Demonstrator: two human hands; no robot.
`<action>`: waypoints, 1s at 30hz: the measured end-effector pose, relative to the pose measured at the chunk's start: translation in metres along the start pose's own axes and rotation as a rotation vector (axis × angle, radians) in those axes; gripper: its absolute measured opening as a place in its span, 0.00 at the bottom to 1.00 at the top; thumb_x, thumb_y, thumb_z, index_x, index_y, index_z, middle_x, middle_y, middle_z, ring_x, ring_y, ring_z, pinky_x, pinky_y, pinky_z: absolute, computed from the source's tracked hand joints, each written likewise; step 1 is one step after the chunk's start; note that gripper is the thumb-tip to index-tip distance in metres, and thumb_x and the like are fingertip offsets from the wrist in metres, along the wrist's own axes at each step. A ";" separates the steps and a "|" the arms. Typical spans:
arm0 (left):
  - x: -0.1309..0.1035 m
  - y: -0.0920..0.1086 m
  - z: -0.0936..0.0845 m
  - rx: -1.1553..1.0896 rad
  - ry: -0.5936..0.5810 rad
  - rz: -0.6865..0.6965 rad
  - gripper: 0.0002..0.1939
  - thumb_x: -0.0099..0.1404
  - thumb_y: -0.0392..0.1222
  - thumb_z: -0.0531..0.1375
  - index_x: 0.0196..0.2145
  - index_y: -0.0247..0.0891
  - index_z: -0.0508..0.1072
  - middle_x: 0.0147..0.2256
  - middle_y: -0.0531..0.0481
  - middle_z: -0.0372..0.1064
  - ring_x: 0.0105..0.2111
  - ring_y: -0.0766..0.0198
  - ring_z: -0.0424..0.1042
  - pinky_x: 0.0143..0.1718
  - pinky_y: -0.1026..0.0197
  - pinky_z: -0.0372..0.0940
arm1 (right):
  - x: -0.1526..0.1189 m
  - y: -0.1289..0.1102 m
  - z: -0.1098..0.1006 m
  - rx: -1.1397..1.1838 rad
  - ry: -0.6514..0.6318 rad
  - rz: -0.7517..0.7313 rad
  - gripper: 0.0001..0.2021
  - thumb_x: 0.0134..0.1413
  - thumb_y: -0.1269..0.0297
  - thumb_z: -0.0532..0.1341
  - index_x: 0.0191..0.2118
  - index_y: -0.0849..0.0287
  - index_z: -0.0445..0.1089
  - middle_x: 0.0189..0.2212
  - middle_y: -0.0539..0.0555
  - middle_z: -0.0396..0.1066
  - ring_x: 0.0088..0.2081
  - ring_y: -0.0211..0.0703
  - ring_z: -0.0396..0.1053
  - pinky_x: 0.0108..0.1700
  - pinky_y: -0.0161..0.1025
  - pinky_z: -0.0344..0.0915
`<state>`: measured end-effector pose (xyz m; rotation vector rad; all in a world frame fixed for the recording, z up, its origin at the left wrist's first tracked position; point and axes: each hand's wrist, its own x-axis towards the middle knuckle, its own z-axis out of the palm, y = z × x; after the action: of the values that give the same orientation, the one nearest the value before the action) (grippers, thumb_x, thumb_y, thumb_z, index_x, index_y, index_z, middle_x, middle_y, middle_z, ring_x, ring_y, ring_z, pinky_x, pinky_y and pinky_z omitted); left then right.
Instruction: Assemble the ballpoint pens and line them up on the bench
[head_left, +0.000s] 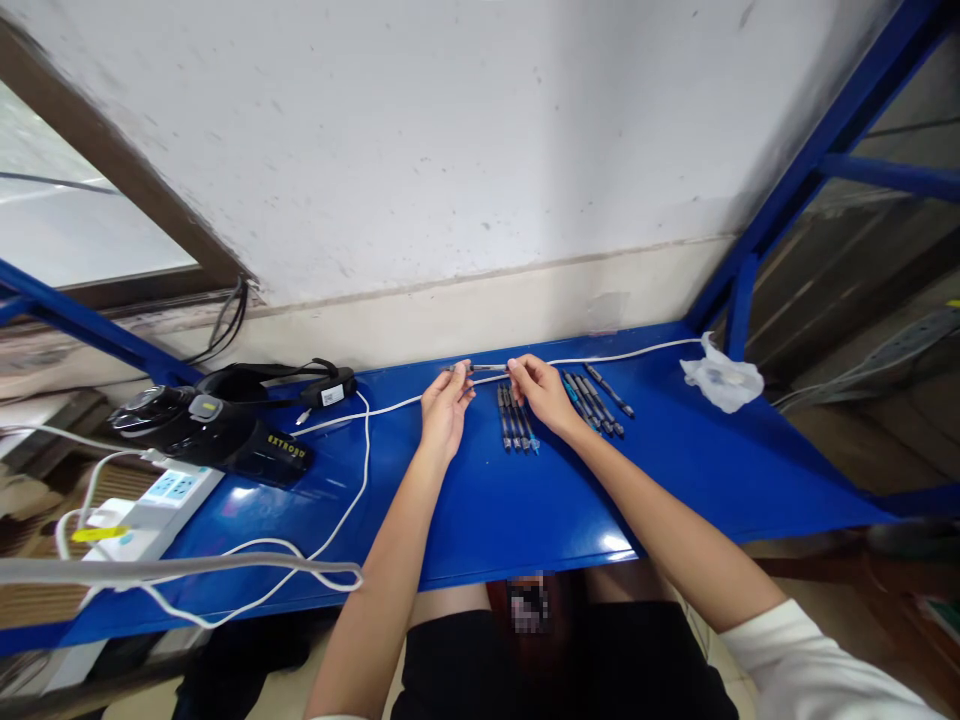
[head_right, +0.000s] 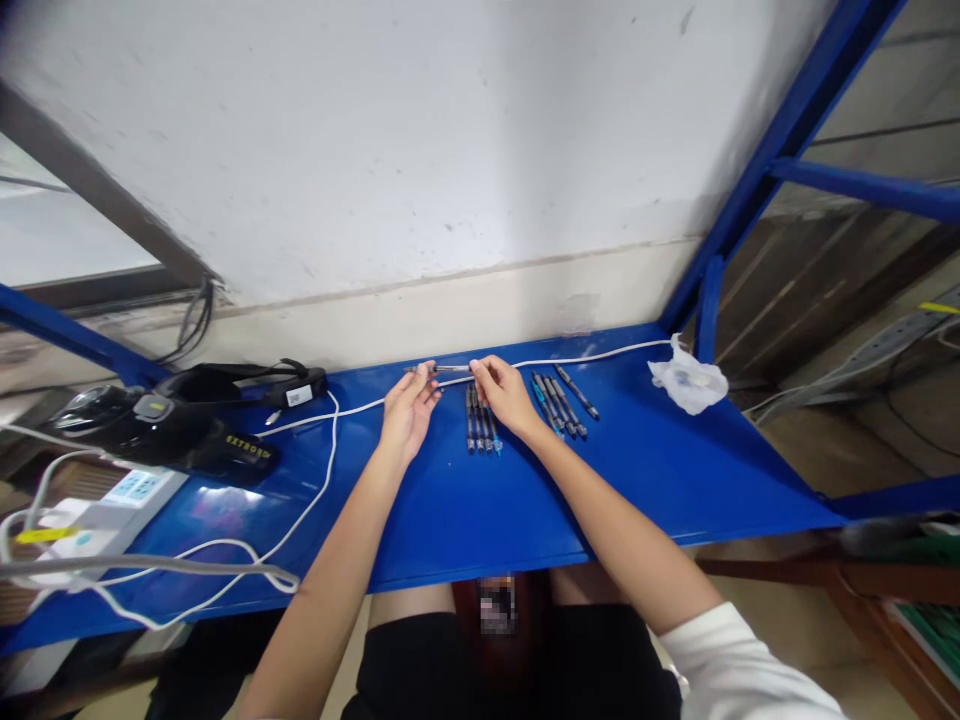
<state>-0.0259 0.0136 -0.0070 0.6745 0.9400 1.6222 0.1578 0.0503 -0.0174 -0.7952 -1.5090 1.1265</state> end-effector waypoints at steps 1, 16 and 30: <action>0.001 0.000 -0.001 -0.019 0.018 0.001 0.19 0.58 0.50 0.78 0.43 0.38 0.85 0.40 0.47 0.78 0.36 0.68 0.73 0.40 0.64 0.66 | 0.000 0.000 -0.001 -0.015 0.023 -0.010 0.22 0.70 0.38 0.60 0.35 0.53 0.68 0.22 0.46 0.66 0.22 0.39 0.64 0.28 0.38 0.63; 0.003 -0.003 -0.002 0.056 -0.013 0.091 0.18 0.57 0.49 0.78 0.43 0.38 0.86 0.41 0.46 0.79 0.39 0.65 0.75 0.40 0.64 0.68 | 0.004 -0.003 -0.003 0.145 0.070 0.036 0.21 0.65 0.40 0.67 0.34 0.55 0.76 0.23 0.46 0.70 0.21 0.37 0.65 0.26 0.36 0.63; -0.007 -0.005 0.003 0.266 -0.124 0.098 0.18 0.65 0.54 0.72 0.46 0.40 0.86 0.46 0.41 0.82 0.45 0.58 0.78 0.43 0.60 0.68 | 0.018 -0.008 -0.024 1.097 0.271 0.327 0.15 0.70 0.52 0.68 0.37 0.53 0.65 0.23 0.41 0.64 0.24 0.34 0.67 0.30 0.32 0.71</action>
<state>-0.0187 0.0081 -0.0092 1.0058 1.0547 1.5341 0.1772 0.0699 -0.0029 -0.3767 -0.3762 1.7406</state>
